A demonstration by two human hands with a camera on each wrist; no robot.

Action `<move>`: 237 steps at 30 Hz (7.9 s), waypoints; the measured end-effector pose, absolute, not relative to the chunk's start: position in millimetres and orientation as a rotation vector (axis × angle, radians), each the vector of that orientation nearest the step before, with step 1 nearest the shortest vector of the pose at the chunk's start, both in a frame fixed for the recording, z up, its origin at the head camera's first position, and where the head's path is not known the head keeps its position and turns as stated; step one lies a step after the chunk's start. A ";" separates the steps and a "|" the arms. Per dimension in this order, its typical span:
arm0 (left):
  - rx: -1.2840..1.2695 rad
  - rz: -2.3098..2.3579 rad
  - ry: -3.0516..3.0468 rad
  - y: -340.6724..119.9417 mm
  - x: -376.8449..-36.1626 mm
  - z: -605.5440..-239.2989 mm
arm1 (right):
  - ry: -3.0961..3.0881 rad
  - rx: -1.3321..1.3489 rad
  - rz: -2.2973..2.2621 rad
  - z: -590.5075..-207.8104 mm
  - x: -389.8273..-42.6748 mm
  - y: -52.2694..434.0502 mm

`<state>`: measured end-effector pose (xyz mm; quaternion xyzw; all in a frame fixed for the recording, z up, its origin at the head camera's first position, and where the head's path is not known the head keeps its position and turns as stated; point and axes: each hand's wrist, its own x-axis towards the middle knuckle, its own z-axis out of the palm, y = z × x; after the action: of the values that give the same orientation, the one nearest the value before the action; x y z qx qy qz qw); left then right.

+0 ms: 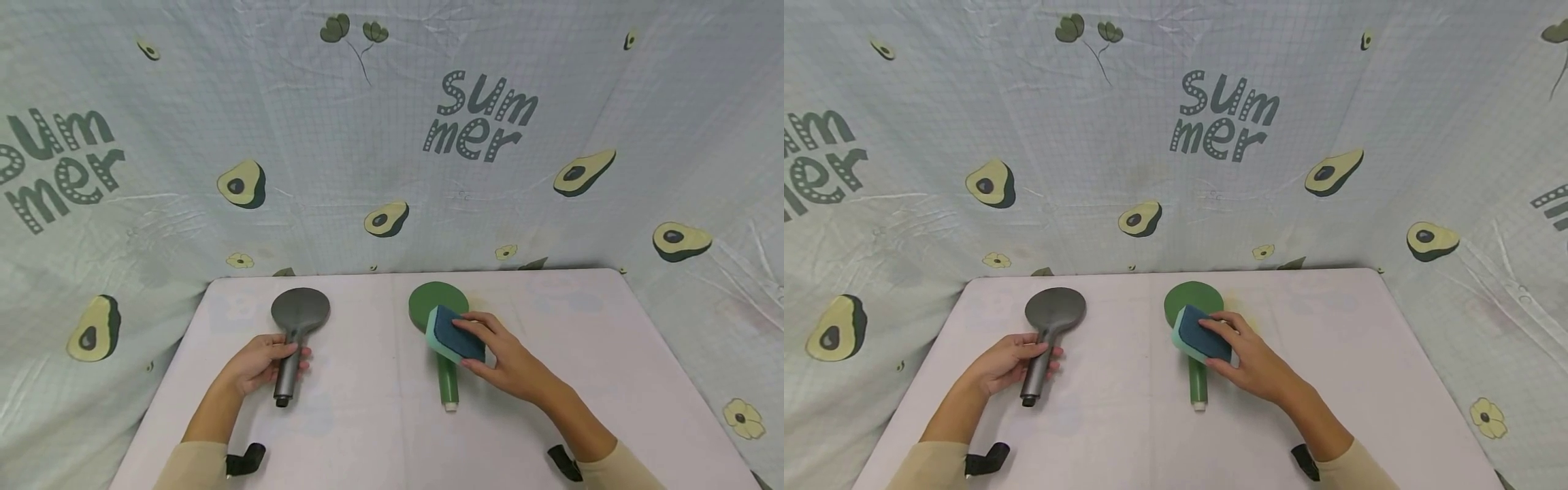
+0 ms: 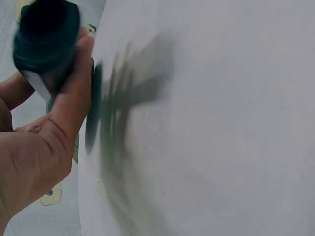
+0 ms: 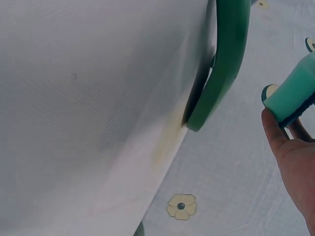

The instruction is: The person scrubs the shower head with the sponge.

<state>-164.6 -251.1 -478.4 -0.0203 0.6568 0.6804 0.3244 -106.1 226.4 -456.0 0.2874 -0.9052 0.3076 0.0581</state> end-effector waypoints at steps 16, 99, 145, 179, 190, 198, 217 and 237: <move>0.029 1.832 1.918 -218.7 -158.5 -449.9 | -2.710 0.859 0.840 -436.6 -114.8 227.8; 0.537 1.901 2.113 -63.2 -135.0 -424.9 | -2.303 1.042 0.017 -376.4 -126.3 151.3; 0.740 1.990 1.951 -63.9 -134.8 -416.4 | -2.382 0.779 0.584 -361.8 -146.4 174.4; 0.718 2.036 1.929 -70.1 -139.7 -411.8 | -2.370 0.730 0.646 -378.8 -141.6 153.6; 0.619 2.080 2.019 -59.2 -133.1 -419.0 | -2.399 0.506 1.039 -357.3 -171.8 178.9; 0.433 2.322 1.903 -50.4 -133.5 -414.6 | -2.241 0.717 0.781 -388.8 -152.6 151.1; 0.327 2.149 1.915 -57.0 -134.5 -416.3 | -2.300 0.720 0.869 -365.8 -160.2 156.1; 0.630 1.889 2.007 -53.4 -138.7 -418.2 | -2.294 0.787 0.698 -376.3 -157.9 159.9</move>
<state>-138.7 -53.4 -418.2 0.2199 0.7012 0.6599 0.1565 -157.9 159.9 -376.3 0.2970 -0.8660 0.2634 0.3040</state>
